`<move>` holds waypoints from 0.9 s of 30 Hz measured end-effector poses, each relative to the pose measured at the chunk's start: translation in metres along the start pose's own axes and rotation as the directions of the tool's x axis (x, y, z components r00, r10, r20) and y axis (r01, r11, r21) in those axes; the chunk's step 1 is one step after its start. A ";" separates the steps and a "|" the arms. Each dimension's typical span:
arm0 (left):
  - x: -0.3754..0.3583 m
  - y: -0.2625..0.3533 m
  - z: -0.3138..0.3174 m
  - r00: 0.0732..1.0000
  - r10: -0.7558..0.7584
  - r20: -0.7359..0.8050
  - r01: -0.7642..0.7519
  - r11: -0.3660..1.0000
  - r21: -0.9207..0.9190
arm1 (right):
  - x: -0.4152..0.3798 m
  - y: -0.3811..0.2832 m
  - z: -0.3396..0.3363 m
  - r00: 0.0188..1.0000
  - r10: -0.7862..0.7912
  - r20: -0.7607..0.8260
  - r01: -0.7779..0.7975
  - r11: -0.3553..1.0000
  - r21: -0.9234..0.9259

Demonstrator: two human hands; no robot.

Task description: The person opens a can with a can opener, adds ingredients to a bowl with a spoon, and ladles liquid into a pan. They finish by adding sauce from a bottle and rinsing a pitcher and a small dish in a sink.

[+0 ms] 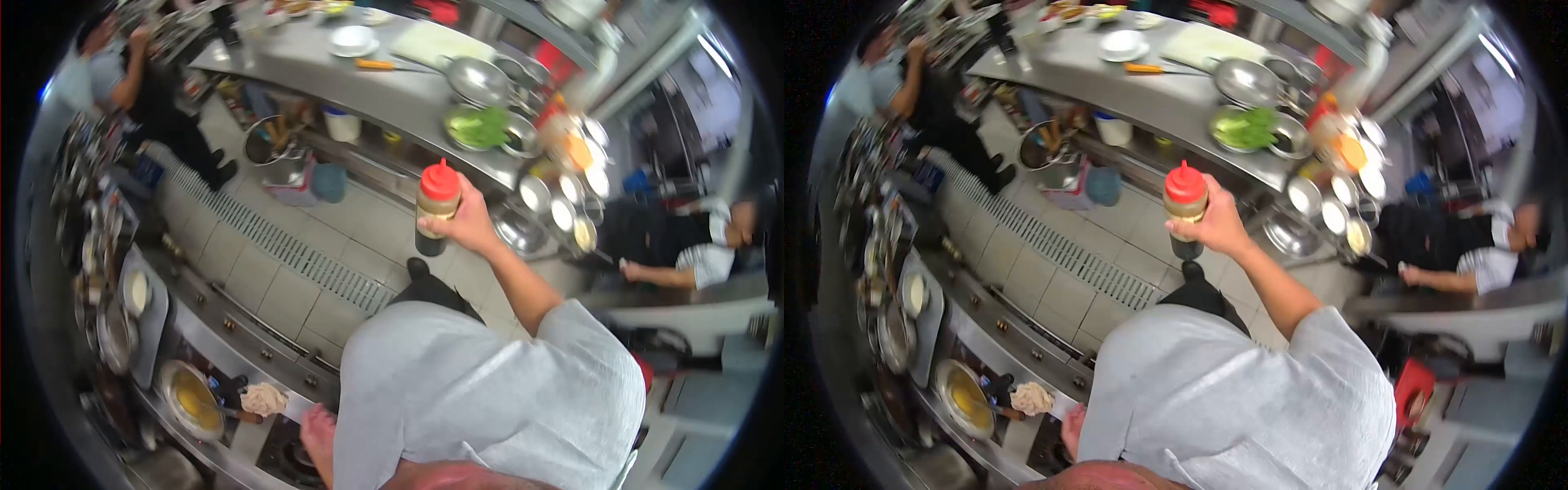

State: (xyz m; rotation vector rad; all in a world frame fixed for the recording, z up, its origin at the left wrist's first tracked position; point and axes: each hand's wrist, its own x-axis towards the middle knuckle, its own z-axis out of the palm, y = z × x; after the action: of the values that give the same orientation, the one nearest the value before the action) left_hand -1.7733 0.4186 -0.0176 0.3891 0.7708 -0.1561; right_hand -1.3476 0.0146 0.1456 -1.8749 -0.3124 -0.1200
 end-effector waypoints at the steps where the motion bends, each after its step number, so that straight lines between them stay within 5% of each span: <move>1: -0.005 -0.011 0.060 0.987 0.049 -0.155 -0.018 0.980 0.198 | -0.015 0.000 -0.014 0.997 0.034 -0.073 -0.036 0.999 -0.038; 3: 0.022 -0.018 0.122 0.989 0.145 0.010 -0.114 0.731 0.673 | -0.028 0.021 -0.060 0.984 0.033 -0.174 -0.050 0.994 -0.095; 5: 0.050 -0.025 0.155 0.982 0.150 0.118 -0.186 0.605 0.774 | -0.041 0.029 -0.100 0.966 0.049 -0.254 -0.082 0.989 -0.120; 8: 0.098 -0.026 0.188 0.988 0.087 0.126 -0.148 0.755 0.639 | -0.051 0.055 -0.171 0.884 -0.013 -0.467 -0.157 0.934 -0.322; 10: 0.117 -0.028 0.223 0.989 0.023 0.143 -0.108 0.777 0.621 | -0.051 0.058 -0.214 0.798 0.009 -0.602 -0.217 0.937 -0.274; 14: 0.153 -0.048 0.278 0.981 -0.023 0.192 -0.123 0.693 0.710 | -0.041 0.109 -0.293 0.609 -0.082 -0.789 -0.393 0.833 -0.390; 27: 0.214 -0.147 0.425 0.927 -0.286 0.241 -0.052 0.538 0.841 | -0.014 0.270 -0.353 0.618 0.123 -0.776 -0.494 0.829 -0.262</move>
State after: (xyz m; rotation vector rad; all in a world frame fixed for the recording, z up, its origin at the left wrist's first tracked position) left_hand -1.3874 0.1154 0.0662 1.2104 0.2979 -0.7383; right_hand -1.2616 -0.3997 0.0092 -2.1322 0.6887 -0.7479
